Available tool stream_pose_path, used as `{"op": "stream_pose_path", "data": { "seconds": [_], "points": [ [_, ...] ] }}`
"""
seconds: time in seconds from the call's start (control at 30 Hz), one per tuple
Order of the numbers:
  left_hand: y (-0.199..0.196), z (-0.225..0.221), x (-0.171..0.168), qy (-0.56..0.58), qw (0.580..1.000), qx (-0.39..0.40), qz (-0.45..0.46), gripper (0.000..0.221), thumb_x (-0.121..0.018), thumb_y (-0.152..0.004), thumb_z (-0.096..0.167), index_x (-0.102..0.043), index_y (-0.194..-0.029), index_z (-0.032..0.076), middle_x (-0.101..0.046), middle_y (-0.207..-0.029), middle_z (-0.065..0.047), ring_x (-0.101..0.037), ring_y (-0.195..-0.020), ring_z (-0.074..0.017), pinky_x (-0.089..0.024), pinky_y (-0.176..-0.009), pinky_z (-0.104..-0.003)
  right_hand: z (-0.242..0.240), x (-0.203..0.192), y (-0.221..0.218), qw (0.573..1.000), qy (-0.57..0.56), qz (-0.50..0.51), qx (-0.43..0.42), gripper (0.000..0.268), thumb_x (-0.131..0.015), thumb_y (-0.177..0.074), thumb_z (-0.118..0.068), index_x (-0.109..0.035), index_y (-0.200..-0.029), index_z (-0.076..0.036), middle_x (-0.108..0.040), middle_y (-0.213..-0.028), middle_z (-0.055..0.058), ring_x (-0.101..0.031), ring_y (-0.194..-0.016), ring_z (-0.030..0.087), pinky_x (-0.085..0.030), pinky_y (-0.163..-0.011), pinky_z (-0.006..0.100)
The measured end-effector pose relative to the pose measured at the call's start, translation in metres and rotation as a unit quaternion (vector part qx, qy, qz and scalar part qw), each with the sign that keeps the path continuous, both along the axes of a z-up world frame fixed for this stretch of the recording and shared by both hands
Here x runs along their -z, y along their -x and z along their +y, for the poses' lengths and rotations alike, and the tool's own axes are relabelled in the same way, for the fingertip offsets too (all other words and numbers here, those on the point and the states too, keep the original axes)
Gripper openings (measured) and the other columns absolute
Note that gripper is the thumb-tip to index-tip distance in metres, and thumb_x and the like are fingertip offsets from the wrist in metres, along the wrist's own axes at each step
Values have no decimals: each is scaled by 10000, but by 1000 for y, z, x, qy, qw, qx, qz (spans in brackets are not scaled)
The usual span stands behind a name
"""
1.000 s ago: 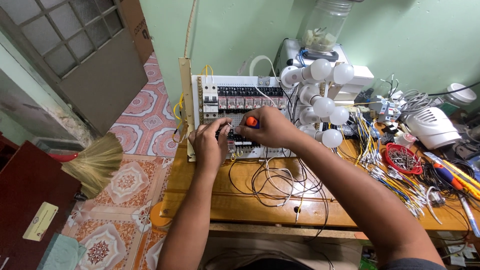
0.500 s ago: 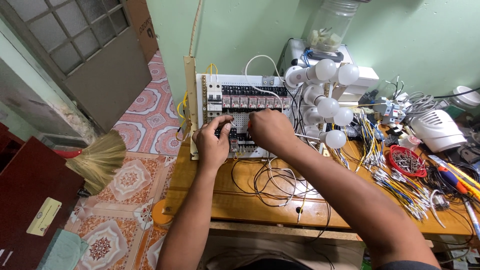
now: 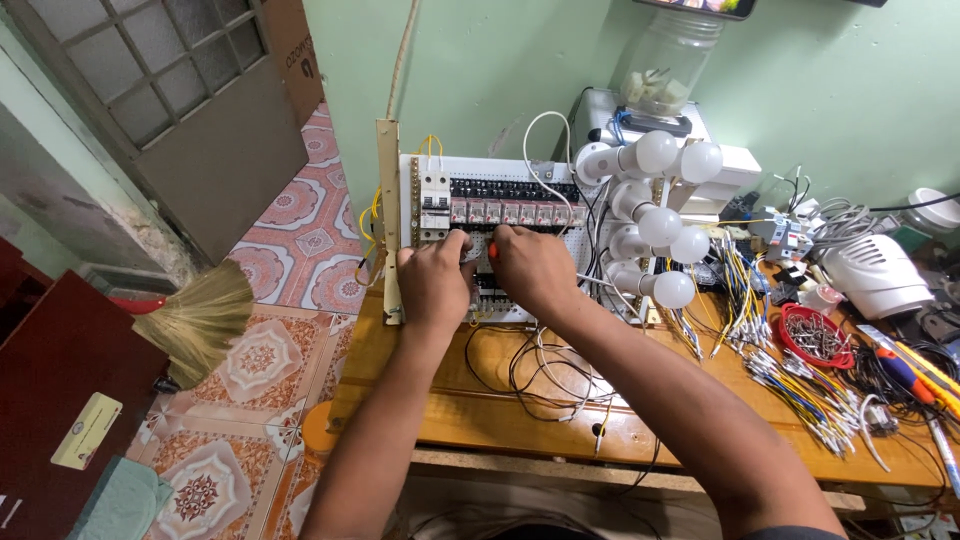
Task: Wiring a series of light sockets and circuit breakers on a wooden board using a screwdriver.
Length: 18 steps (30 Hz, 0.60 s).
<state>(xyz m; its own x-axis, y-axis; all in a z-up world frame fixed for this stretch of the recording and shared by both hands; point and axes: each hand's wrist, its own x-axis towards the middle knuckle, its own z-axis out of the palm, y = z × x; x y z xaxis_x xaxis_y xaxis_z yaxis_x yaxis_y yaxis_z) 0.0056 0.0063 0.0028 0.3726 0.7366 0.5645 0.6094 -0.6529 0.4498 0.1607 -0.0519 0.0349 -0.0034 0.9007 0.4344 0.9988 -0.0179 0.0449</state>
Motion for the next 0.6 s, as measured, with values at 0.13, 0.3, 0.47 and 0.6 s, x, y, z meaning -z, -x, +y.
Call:
{"op": "stream_pose_path", "data": {
  "seconds": [0.13,0.3,0.47,0.6],
  "points": [
    [0,3,-5,-8,999,2,33,270,-829,-839,197,-641,-1031,219,-746,-751,9,-752,-773,-235,-470,-853,-412,-3,-4,2,1000,-21,-10,-2,164,-634,-873,-256,-652,-882,-93,-658,-708,74,-723,-620,327,-602,-576,455],
    [-4,0,-7,-1,998,-35,47,183,-806,-894,171,-648,-987,177,-751,-733,-42,-754,-721,-233,-508,-808,-383,-23,-31,13,998,44,12,-48,197,-723,-860,-255,-750,-937,-76,-731,-796,86,-752,-682,285,-614,-615,393],
    [-12,3,0,-14,996,-54,68,198,-788,-844,151,-598,-892,184,-707,-654,-28,-734,-674,-254,-468,-802,-400,-27,-28,11,997,63,-20,-47,113,-701,-851,-140,-778,-923,-99,-725,-879,97,-751,-690,279,-622,-607,392],
    [-16,3,5,-14,994,-90,52,201,-769,-838,151,-573,-812,190,-676,-598,-26,-724,-661,-271,-437,-810,-411,-15,-12,5,998,37,-29,-47,137,-681,-856,-114,-776,-945,-71,-723,-904,116,-760,-706,316,-628,-603,427]
  ]
}}
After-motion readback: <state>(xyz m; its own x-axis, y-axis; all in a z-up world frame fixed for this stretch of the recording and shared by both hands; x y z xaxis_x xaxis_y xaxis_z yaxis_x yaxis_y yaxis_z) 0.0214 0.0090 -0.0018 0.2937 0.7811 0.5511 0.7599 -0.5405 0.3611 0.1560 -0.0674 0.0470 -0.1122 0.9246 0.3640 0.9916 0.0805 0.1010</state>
